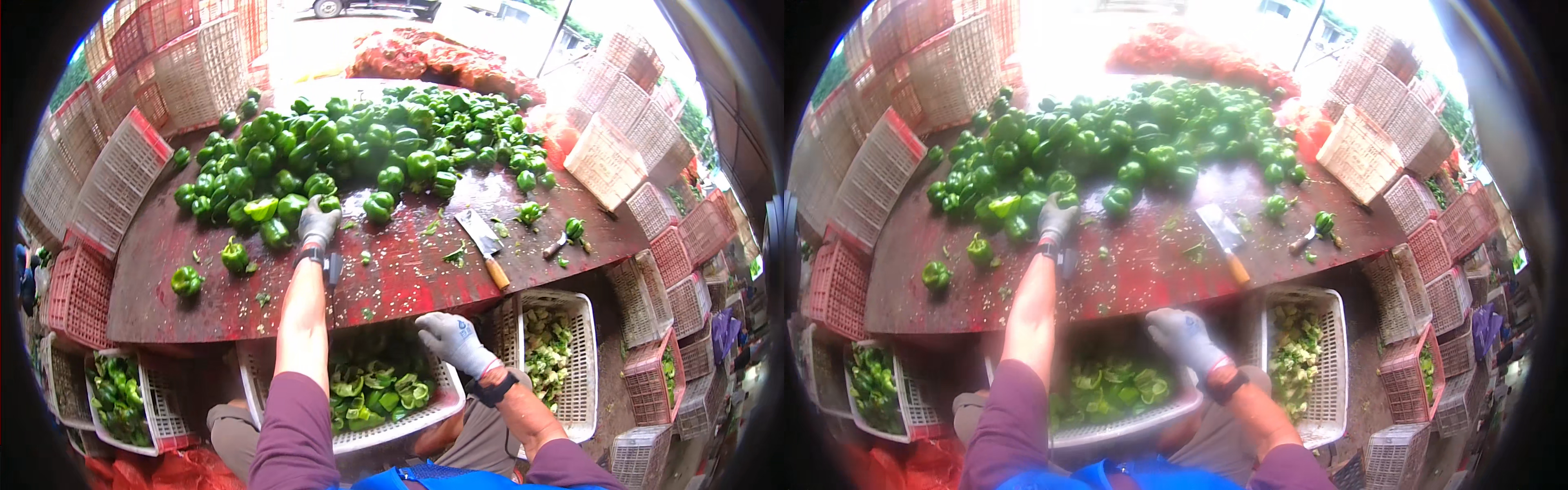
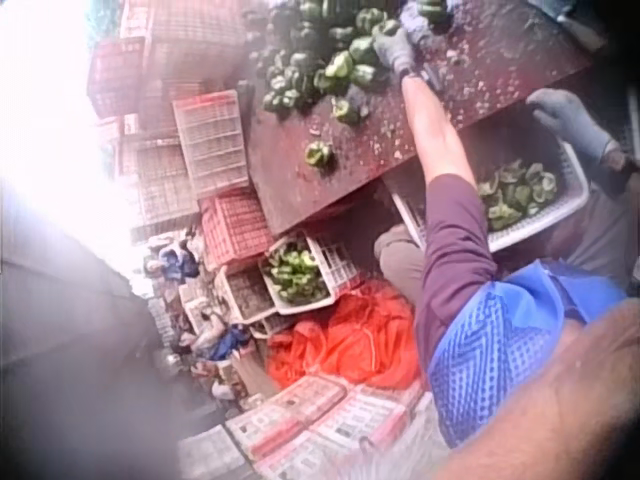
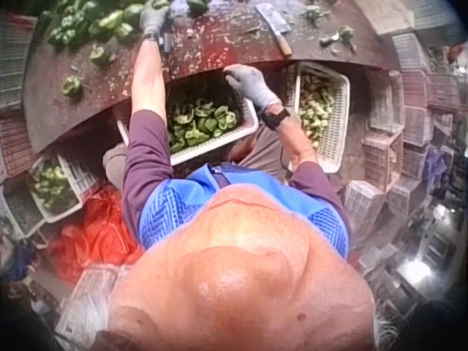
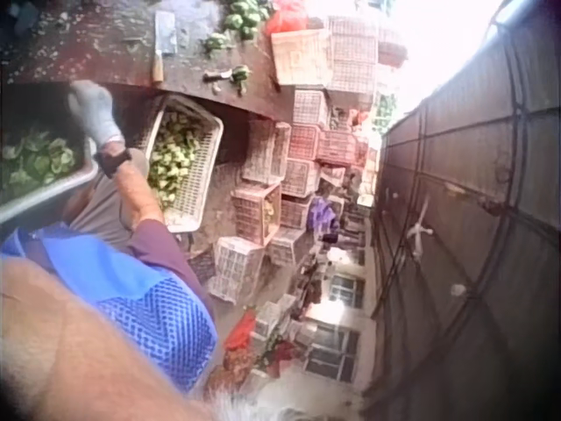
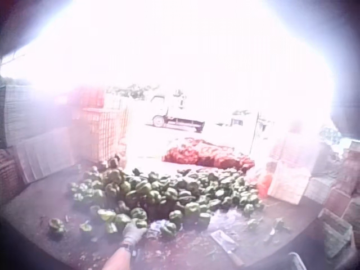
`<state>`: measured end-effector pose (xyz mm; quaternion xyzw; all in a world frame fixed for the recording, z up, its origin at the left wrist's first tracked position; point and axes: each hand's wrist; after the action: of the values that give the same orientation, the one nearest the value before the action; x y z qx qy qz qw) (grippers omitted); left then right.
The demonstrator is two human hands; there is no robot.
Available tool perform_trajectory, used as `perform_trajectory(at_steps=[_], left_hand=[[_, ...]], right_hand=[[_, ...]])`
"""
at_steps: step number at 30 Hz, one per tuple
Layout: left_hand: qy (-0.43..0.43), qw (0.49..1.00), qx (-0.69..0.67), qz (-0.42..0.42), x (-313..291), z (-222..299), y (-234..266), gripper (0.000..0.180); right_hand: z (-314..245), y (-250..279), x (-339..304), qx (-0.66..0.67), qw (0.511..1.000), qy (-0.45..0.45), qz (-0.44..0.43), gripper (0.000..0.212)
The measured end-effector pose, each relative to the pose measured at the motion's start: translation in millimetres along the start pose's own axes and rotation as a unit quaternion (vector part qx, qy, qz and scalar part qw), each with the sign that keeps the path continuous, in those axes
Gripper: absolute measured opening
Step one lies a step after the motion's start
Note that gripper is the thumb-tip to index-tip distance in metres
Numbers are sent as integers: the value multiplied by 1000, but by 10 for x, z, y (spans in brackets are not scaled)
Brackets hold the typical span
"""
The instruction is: Sorting and chopping green bell peppers at a processing station.
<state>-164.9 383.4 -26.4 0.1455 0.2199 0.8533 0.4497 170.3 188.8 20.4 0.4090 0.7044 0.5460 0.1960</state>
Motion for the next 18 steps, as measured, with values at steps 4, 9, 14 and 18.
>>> perform_trajectory(at_steps=[4,9,14,18], left_hand=[[16,924,-356,-139,-496,70,52,62],[18,877,-397,-271,-2551,380,-204,56],[40,946,-263,-186,-3850,-100,-601,57],[33,934,-236,-268,-4102,-672,-1150,49]], right_hand=[[181,-286,-123,94,986,-92,104,34],[557,-662,-70,301,887,-293,192,38],[253,-816,-654,181,923,-329,84,48],[151,-697,-964,122,930,-344,48,43]])
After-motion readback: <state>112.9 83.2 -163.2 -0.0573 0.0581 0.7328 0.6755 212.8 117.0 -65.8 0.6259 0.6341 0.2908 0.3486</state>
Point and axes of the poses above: each hand's wrist, its own x-axis towards the middle knuckle, its own y-axis out of the back of the hand, z = x × y, and after that the axes turned 10 degrees about -x, right-handed
